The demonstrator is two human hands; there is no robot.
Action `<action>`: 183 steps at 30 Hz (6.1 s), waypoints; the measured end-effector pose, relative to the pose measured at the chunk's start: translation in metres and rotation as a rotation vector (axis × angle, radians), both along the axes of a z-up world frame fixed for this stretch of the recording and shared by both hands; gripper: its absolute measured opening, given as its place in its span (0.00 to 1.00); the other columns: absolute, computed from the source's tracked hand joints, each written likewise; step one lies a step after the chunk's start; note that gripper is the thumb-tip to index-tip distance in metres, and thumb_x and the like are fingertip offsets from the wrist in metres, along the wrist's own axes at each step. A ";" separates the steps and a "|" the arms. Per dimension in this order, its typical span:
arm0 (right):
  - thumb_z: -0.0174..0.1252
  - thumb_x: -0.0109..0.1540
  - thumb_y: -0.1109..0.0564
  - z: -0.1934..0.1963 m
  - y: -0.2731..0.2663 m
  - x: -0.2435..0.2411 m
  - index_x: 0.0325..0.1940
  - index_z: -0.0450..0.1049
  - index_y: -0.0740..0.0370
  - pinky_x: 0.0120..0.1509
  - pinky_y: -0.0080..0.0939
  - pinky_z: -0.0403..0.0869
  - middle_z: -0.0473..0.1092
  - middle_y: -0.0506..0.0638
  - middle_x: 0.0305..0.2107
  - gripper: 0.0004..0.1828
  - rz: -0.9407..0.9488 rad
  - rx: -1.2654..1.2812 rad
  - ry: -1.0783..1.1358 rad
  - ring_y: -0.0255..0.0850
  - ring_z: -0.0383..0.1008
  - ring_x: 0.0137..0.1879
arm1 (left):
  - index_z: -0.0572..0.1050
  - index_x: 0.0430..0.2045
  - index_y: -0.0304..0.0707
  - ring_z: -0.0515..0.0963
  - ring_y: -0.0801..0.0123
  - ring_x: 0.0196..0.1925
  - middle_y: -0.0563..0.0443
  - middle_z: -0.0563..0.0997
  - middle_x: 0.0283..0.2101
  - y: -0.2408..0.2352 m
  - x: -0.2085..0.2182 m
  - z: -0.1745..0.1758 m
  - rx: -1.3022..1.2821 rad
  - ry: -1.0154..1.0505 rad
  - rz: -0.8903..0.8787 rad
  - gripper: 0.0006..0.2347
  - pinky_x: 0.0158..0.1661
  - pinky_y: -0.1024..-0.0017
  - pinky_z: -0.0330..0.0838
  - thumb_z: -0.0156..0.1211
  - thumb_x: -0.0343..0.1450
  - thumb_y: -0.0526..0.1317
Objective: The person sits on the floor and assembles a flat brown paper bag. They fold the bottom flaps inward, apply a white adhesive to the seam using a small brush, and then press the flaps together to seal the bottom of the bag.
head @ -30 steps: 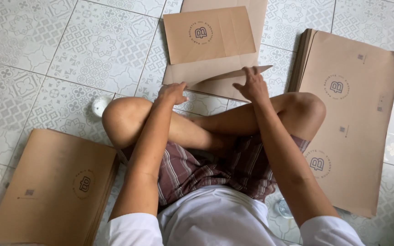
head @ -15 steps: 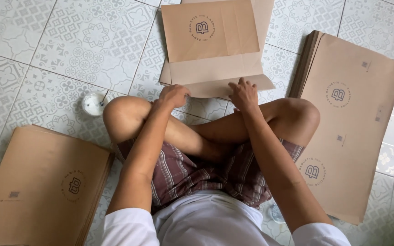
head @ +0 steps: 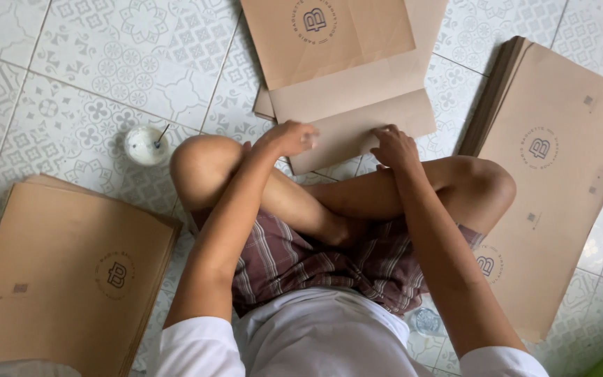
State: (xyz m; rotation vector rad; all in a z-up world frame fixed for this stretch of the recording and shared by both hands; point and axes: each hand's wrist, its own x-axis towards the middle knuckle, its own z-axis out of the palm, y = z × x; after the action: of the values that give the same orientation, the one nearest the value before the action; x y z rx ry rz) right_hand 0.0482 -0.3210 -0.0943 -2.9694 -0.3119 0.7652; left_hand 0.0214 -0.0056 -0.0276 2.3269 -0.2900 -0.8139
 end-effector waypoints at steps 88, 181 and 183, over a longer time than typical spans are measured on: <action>0.63 0.64 0.71 0.260 0.108 -0.068 0.42 0.80 0.69 0.30 0.37 0.73 0.65 0.52 0.22 0.04 0.221 0.845 -0.733 0.41 0.72 0.25 | 0.61 0.64 0.35 0.75 0.55 0.62 0.41 0.65 0.63 0.010 -0.109 0.149 -1.130 -0.178 0.780 0.26 0.61 0.59 0.72 0.65 0.73 0.38; 0.56 0.71 0.49 0.090 0.142 -0.097 0.61 0.68 0.62 0.67 0.57 0.68 0.59 0.57 0.68 0.18 -1.360 1.336 0.396 0.62 0.64 0.72 | 0.57 0.69 0.61 0.78 0.41 0.66 0.31 0.63 0.65 0.221 -0.138 -0.038 -1.103 -0.393 1.676 0.23 0.66 0.47 0.70 0.63 0.84 0.39; 0.55 0.71 0.41 0.073 0.138 -0.098 0.65 0.67 0.46 0.63 0.62 0.68 0.59 0.65 0.68 0.20 -1.423 1.161 0.579 0.62 0.68 0.68 | 0.62 0.66 0.63 0.82 0.52 0.54 0.35 0.66 0.62 0.226 -0.148 -0.069 -0.987 -0.296 1.911 0.23 0.59 0.57 0.81 0.66 0.79 0.40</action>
State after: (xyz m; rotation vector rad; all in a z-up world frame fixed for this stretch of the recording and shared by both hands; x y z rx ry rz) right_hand -0.0500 -0.1825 -0.0212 -1.2074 0.9269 0.7023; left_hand -0.1271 0.2202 -0.0971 0.8945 1.0442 0.5686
